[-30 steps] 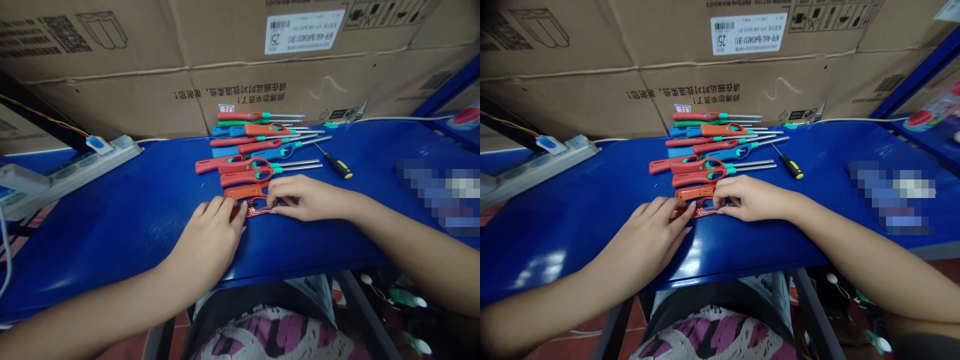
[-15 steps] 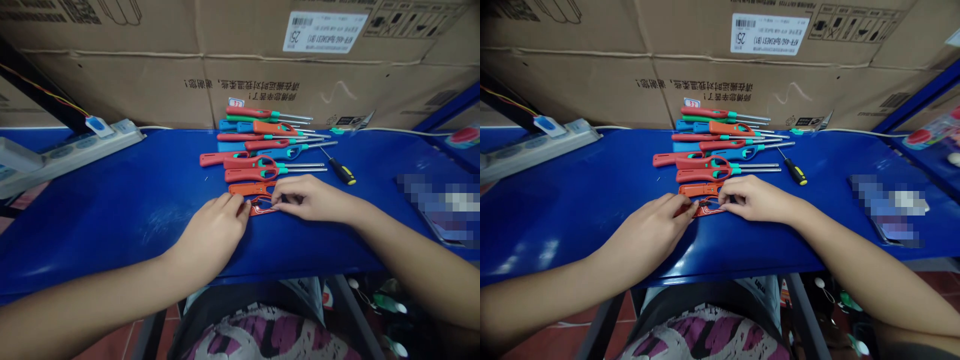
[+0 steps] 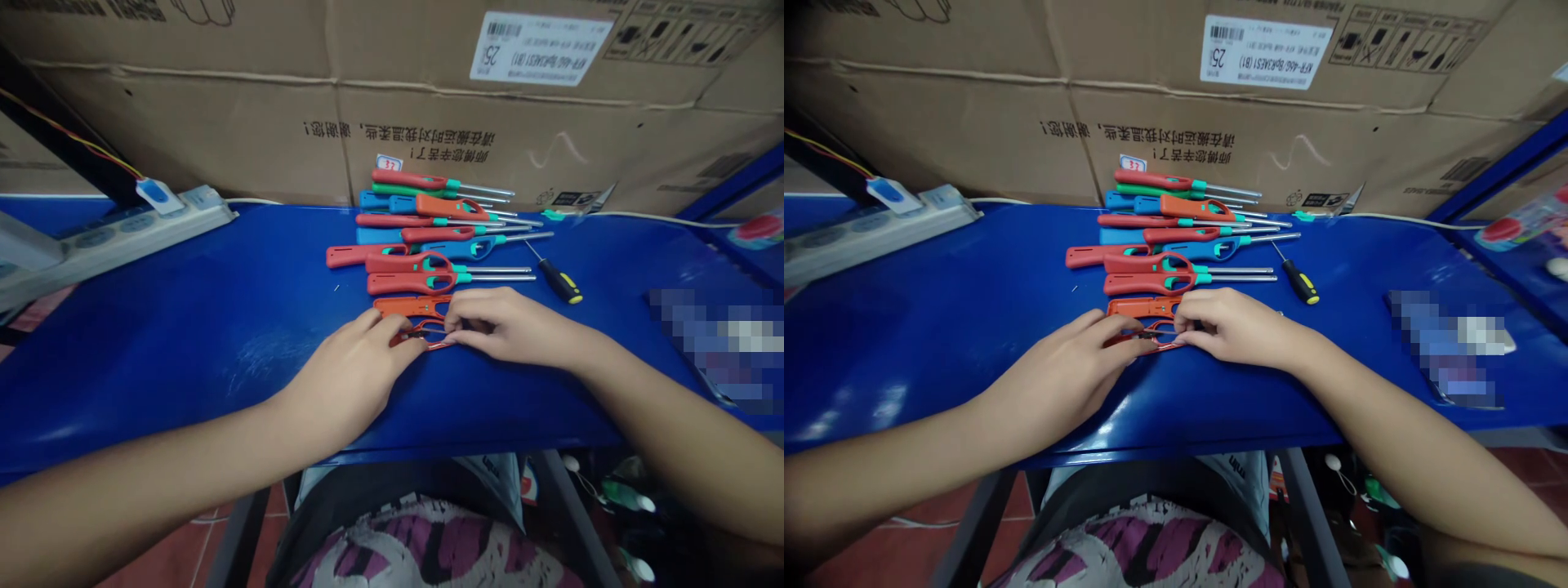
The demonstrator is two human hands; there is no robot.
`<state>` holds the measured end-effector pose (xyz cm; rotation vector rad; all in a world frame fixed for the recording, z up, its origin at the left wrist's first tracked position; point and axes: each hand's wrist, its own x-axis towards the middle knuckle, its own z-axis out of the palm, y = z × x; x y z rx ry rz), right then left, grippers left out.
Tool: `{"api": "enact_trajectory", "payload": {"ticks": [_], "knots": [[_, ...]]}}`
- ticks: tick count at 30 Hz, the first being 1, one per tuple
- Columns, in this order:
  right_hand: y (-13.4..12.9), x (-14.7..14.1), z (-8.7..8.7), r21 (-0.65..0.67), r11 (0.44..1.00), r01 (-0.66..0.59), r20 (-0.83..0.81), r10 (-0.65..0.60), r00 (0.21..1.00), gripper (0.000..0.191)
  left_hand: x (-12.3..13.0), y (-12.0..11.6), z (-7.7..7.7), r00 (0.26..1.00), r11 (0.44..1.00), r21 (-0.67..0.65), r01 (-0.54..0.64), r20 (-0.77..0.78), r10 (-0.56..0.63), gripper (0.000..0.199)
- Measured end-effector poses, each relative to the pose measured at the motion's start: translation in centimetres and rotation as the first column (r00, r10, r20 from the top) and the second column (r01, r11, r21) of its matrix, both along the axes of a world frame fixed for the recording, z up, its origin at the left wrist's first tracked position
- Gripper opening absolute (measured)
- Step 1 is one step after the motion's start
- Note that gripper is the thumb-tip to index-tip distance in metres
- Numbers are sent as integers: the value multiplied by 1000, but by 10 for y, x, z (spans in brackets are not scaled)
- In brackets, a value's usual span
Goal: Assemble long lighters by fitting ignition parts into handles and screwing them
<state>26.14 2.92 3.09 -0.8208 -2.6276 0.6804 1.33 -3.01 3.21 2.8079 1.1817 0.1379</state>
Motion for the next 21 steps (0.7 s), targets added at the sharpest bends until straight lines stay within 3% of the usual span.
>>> {"api": "enact_trajectory", "payload": {"ticks": [5, 21], "knots": [[2, 4, 1, -63, 998, 2, -8, -2, 1000, 10, 0, 0, 0, 1000, 999, 40, 12, -24, -11, 42], [2, 3, 1, -47, 999, -28, 14, 28, 1000, 9, 0, 0, 2, 997, 994, 90, 53, -53, -49, 39]]}}
